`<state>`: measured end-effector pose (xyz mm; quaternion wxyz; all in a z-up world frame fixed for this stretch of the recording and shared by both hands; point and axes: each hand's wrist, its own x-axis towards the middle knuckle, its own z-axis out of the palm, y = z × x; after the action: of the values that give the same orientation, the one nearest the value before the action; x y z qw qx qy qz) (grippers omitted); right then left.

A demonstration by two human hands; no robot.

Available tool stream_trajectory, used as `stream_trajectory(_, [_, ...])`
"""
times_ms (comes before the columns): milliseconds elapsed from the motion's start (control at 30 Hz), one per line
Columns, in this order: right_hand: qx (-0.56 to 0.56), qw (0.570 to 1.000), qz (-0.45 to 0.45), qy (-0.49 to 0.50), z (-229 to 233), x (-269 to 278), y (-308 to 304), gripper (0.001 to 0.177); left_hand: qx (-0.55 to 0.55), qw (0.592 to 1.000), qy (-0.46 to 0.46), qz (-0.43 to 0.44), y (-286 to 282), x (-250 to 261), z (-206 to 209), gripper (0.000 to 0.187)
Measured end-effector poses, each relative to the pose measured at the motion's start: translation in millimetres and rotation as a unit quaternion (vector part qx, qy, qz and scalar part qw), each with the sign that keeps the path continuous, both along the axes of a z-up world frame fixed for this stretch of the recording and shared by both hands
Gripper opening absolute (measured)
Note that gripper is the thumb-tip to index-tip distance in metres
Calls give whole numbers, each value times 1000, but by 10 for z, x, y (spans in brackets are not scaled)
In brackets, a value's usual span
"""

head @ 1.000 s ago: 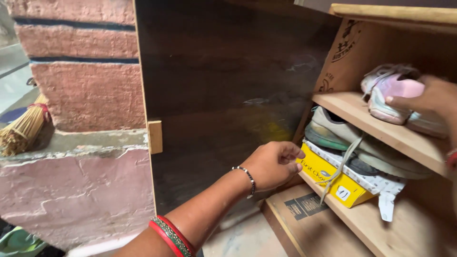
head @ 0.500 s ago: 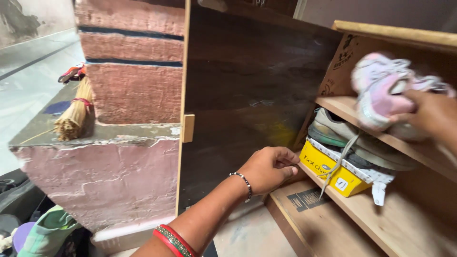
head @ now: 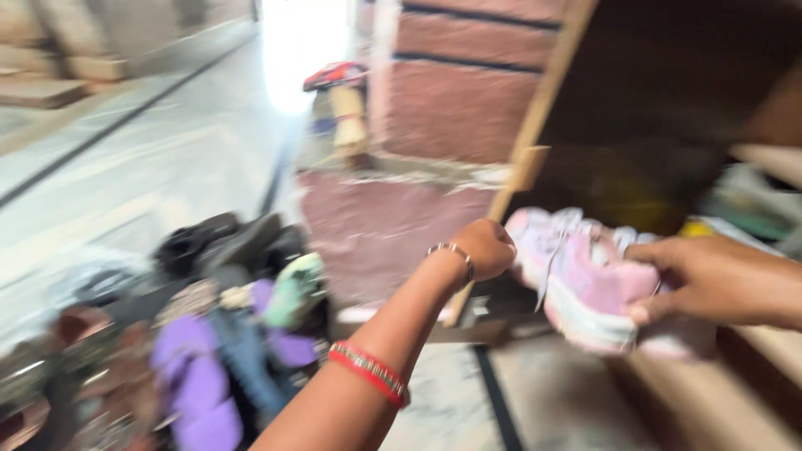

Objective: The person organizes a collection of shoes by picking them up from the floor and placing them into a wooden shoe cabinet. The person handles various types of footwear, including sneakers, sandals, and flip-flops, arranging them on the cabinet shelves.

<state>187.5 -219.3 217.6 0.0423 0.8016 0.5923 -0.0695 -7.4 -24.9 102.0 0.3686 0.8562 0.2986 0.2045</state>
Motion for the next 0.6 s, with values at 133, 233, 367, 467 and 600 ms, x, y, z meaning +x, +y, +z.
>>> stream_trajectory(133, [-96,986,124,61,-555,-825,549,63,-86,965,238,-75,321,-930,160,54])
stream_trajectory(233, [-120,964,172,160,-900,-1478,949,62,-118,946,293,-74,501,-1536,260,64])
stream_trajectory(367, [-52,951,274,130,-1187,-2377,1432,59,-127,935,329,29,711,-2181,333,69])
stream_trajectory(467, [30,943,306,126,-1402,-2923,1708,53,-65,919,379,92,942,-2582,267,71])
stream_trajectory(600, [141,932,287,171,-1651,-3549,1893,65,31,909,381,167,1285,-3024,21,55])
